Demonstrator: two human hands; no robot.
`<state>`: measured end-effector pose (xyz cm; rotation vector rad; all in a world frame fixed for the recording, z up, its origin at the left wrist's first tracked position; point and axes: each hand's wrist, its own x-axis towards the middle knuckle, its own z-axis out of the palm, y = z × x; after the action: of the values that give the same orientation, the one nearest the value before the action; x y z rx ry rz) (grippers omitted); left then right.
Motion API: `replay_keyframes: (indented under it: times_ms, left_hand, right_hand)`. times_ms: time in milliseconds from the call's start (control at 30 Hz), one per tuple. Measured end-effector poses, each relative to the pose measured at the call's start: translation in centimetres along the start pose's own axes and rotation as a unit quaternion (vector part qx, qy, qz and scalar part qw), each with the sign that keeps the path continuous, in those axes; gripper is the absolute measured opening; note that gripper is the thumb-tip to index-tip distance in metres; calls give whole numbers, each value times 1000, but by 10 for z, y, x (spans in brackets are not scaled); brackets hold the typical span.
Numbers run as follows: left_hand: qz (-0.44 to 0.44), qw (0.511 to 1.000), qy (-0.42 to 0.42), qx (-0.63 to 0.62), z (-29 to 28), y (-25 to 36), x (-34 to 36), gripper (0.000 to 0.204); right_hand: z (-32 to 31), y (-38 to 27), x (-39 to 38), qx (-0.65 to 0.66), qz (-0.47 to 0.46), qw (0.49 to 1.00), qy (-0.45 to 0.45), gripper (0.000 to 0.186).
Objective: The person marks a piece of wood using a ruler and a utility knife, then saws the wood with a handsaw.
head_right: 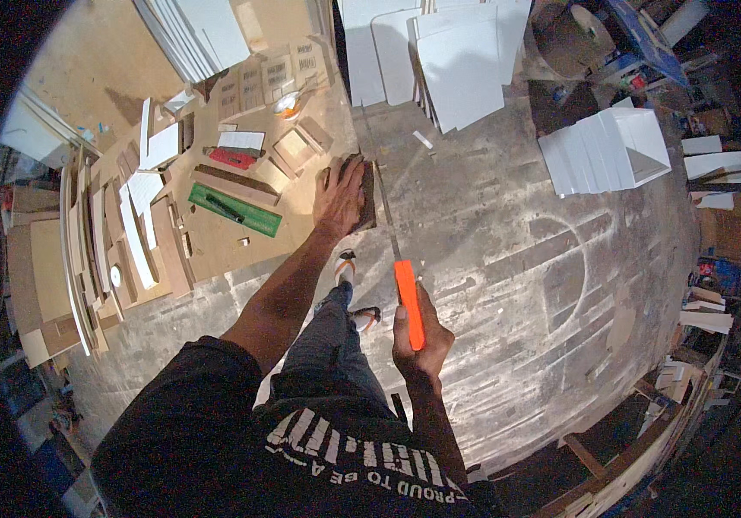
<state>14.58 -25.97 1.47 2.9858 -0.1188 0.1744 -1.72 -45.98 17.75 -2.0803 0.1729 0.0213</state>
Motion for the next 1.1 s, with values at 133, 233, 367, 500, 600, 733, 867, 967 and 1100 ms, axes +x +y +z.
replay_keyframes:
  times_ms: [133,233,367,500,600,733,867,967,1100]
  left_hand:
    - [4,1000,5,10,-2,1,2,65]
    - [2,1000,-11,25,-7,1,2,64]
    - [5,1000,0,-5,-9,3,3,65]
    - [9,1000,-4,3,-3,-1,4,65]
    - [4,1000,-4,7,-4,2,3,63]
    - [12,1000,22,-10,-6,2,2,64]
    - [16,988,-15,154,22,-4,-2,64]
    - [14,986,-42,162,23,-4,2,65]
    - [9,973,-13,230,33,-22,1,69]
  right_hand:
    - [5,17,-5,21,-25,999,5,48]
    - [2,16,-13,1,-2,1000,-10,52]
    - [3,30,-16,-10,-14,1000,5,54]
    - [11,18,19,19,-9,999,-29,46]
    - [11,31,5,-18,-46,999,-10,43]
    - [3,15,-2,-26,-31,999,8,54]
    - [26,-3,47,17,-31,998,-46,43]
    - [15,-3,11,3,-41,999,-24,42]
    - [22,-23,25,4,-46,998,-42,39]
